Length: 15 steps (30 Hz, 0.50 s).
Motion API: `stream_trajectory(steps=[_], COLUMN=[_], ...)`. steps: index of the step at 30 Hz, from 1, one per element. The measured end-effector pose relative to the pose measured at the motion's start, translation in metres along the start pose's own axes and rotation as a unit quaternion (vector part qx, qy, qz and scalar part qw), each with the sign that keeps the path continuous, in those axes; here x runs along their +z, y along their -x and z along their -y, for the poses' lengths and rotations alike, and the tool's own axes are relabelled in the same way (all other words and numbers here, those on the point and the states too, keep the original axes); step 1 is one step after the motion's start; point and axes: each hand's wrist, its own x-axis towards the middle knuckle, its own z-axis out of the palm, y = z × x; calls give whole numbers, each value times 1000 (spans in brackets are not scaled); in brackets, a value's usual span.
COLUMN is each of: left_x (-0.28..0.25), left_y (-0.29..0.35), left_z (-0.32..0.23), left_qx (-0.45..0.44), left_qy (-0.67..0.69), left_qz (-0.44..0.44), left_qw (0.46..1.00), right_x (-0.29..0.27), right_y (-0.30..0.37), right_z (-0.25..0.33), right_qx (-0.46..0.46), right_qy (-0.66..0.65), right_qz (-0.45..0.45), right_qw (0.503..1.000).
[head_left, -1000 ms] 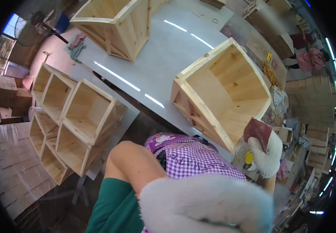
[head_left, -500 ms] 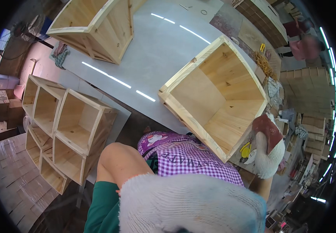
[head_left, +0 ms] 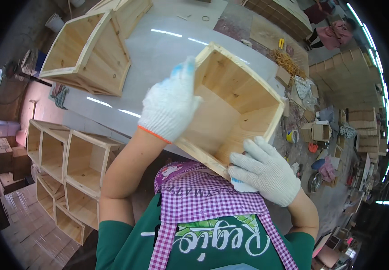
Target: Assembling, cleaning, and finishing small wooden crates at a workbench.
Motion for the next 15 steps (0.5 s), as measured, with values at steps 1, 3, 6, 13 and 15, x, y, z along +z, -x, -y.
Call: stream_trajectory(steps=[1,3,6,13,15], left_x=[1,-2,1,5,4], left_y=[-3,-7,-3,-6,-4], left_z=[-1,3,11,4,8], left_qx=[11,3,6,-7,-9], left_qy=[2,-54,-85,-108,-111], left_qz=[-2,49,61,63,60], left_qw=[1000,997,994,992,992], right_x=[8,17,17,18,24], right_y=[5,14,14,15,13], right_z=[1,-1,-26,-67,-44], right_qx=[-6,-8,47,110,41], right_qy=[-9,-10,-13,114,39], right_qz=[-19,-44,-10,-269,-294], right_qw=[1000,999,999,950,954])
